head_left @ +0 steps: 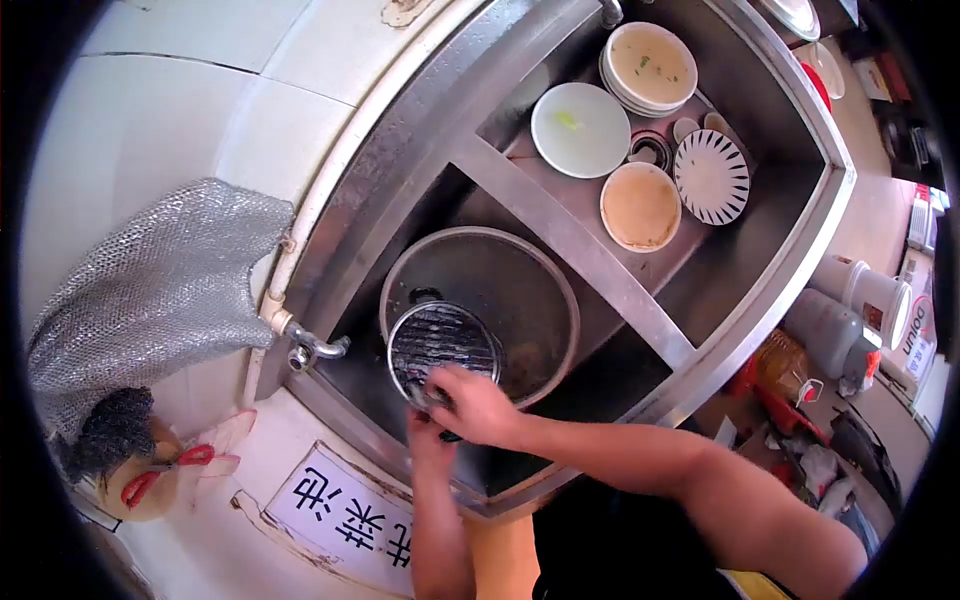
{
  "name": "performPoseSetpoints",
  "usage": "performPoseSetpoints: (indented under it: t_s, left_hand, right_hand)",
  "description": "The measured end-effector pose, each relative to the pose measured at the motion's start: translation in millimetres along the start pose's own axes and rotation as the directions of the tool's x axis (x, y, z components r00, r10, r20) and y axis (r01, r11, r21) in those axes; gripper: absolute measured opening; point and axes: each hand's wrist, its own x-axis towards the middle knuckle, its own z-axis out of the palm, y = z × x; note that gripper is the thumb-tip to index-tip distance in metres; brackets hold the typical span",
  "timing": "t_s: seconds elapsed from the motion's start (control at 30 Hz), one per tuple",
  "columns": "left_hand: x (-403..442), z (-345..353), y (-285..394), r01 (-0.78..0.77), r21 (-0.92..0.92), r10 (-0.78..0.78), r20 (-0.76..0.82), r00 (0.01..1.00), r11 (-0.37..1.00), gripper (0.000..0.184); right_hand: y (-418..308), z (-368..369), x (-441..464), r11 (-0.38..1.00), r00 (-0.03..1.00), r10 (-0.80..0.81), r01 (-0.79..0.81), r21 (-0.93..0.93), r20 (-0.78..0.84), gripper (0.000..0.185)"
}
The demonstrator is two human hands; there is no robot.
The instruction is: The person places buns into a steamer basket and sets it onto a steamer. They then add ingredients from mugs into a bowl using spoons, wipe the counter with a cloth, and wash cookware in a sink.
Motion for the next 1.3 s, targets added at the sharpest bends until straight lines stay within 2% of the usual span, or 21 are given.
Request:
performPoseSetpoints:
  t_s: [0.07, 0.17, 0.23, 0.37, 0.43, 0.47, 0.5, 0.57, 0.63, 0.7, 0.77, 0.83, 0.9, 0.93, 1.0, 1.03, 1.1, 1.13, 1.17, 1.23, 1.3]
  left_hand:
    - [-3.3, -2.9, 9.5, -0.127, 0.079, 0.117, 0.129, 0.985, 0.989, 0.081]
    - [-11.4, 6.6, 9.0, -0.002, 0.112, -0.006, 0.07, 0.998, 0.994, 0.076]
    - [-0.7, -6.4, -0.5, 0.095, 0.182, -0.108, 0.067, 0.992, 0.979, 0.08]
    - [5.8, 3.5, 20.4, 0.006, 0.021, -0.007, 0.073, 0.997, 1.0, 0.083]
    - [2.2, -10.3, 33.6, 0.01, 0.095, -0.022, 0.12, 0.992, 0.995, 0.081]
    - [2.7, -18.2, 32.0, 0.046, 0.143, -0.061, 0.099, 0.993, 0.989, 0.075]
    - [3.3, -20.3, 19.8, 0.039, 0.116, -0.047, 0.073, 0.996, 0.993, 0.071]
    - [14.1, -20.2, 8.3, 0.066, 0.227, -0.087, 0.082, 0.993, 0.972, 0.072]
    - [18.0, -9.7, 13.2, 0.082, 0.218, -0.114, 0.14, 0.984, 0.973, 0.066]
    - [18.2, -7.0, 20.0, 0.011, 0.082, -0.015, 0.04, 0.999, 0.997, 0.071]
    - [14.9, -7.5, 33.1, 0.027, 0.086, -0.034, 0.08, 0.996, 0.996, 0.072]
    - [5.3, -13.9, 38.2, 0.058, 0.098, -0.069, 0.109, 0.992, 0.993, 0.073]
    - [-1.0, -20.6, 41.2, 0.051, 0.245, -0.098, 0.184, 0.978, 0.968, 0.072]
    - [-3.6, -29.3, 42.3, 0.122, 0.207, -0.181, 0.296, 0.938, 0.971, 0.067]
    - [-28.1, 5.7, 53.0, 0.175, 0.234, -0.217, 0.165, 0.962, 0.956, 0.065]
    - [-42.3, 24.1, 56.6, 0.233, 0.252, -0.251, 0.04, 0.967, 0.939, 0.063]
    - [-48.9, 32.1, 57.0, 0.206, 0.294, -0.222, 0.021, 0.975, 0.933, 0.057]
    - [-49.3, 29.3, 56.0, 0.14, 0.388, -0.184, 0.077, 0.98, 0.911, 0.057]
    - [-50.7, 25.5, 54.2, 0.074, 0.474, -0.155, 0.133, 0.979, 0.877, 0.058]
    - [-43.3, 27.1, 50.0, 0.043, 0.53, -0.139, 0.142, 0.98, 0.847, 0.058]
    - [-40.4, 36.1, 39.9, -0.022, 0.607, -0.095, 0.16, 0.983, 0.794, 0.056]
  right_hand:
    - [18.9, -30.1, -24.5, 0.983, 0.982, 0.005, 0.03, -0.18, 0.19, 0.021]
    - [39.4, -28.6, 39.6, 0.925, 0.93, 0.275, -0.326, -0.197, -0.246, 0.021]
    - [18.4, -7.2, 60.4, 0.983, 0.966, 0.139, -0.161, -0.088, -0.219, 0.02]
    - [8.6, -19.7, -8.4, 0.994, 0.941, -0.107, 0.102, 0.035, 0.321, 0.026]
    - [33.9, -57.7, -6.8, 0.934, 0.902, 0.02, 0.137, -0.33, 0.431, 0.027]
    - [48.6, -57.2, 13.1, 0.881, 0.926, 0.165, 0.016, -0.474, 0.339, 0.031]
    - [60.9, -54.6, 30.8, 0.916, 0.984, 0.164, -0.124, -0.382, 0.074, 0.029]
    - [41.5, -28.8, 67.7, 0.954, 0.982, 0.167, -0.184, -0.237, -0.091, 0.028]
    - [9.8, -4.6, 49.5, 0.993, 0.996, -0.093, 0.093, -0.072, 0.003, 0.023]
    - [2.1, -18.2, 14.7, 0.965, 0.896, -0.261, 0.232, 0.123, 0.358, 0.025]
    - [27.5, -49.0, -6.7, 0.979, 0.821, -0.202, 0.178, 0.096, 0.533, 0.031]
    - [66.7, -71.4, -1.7, 0.957, 0.938, -0.078, 0.166, -0.24, 0.337, 0.032]
    - [70.2, -75.2, 20.5, 0.917, 0.983, 0.171, -0.182, -0.356, -0.063, 0.034]
    - [77.3, -73.0, 29.2, 0.919, 0.984, 0.168, -0.177, -0.352, -0.056, 0.034]
    - [104.6, -58.0, 36.2, 0.713, 0.988, -0.152, 0.137, -0.688, 0.039, 0.033]
    - [117.1, -48.6, 34.6, 0.718, 0.987, -0.154, 0.141, -0.682, 0.042, 0.033]
    - [148.4, -30.2, 42.9, 0.704, 0.959, 0.253, -0.275, -0.655, -0.13, 0.03]
    - [171.9, -26.3, 48.2, 0.818, 0.938, 0.309, -0.347, -0.459, -0.16, 0.033]
    - [158.2, -31.0, 46.3, 0.819, 0.94, 0.305, -0.341, -0.461, -0.152, 0.033]
    - [90.1, -59.2, 45.0, 0.95, 0.95, 0.31, -0.308, 0.057, -0.031, 0.035]
    - [19.9, -65.5, 29.3, 0.994, 0.997, -0.015, 0.023, 0.104, -0.077, 0.034]
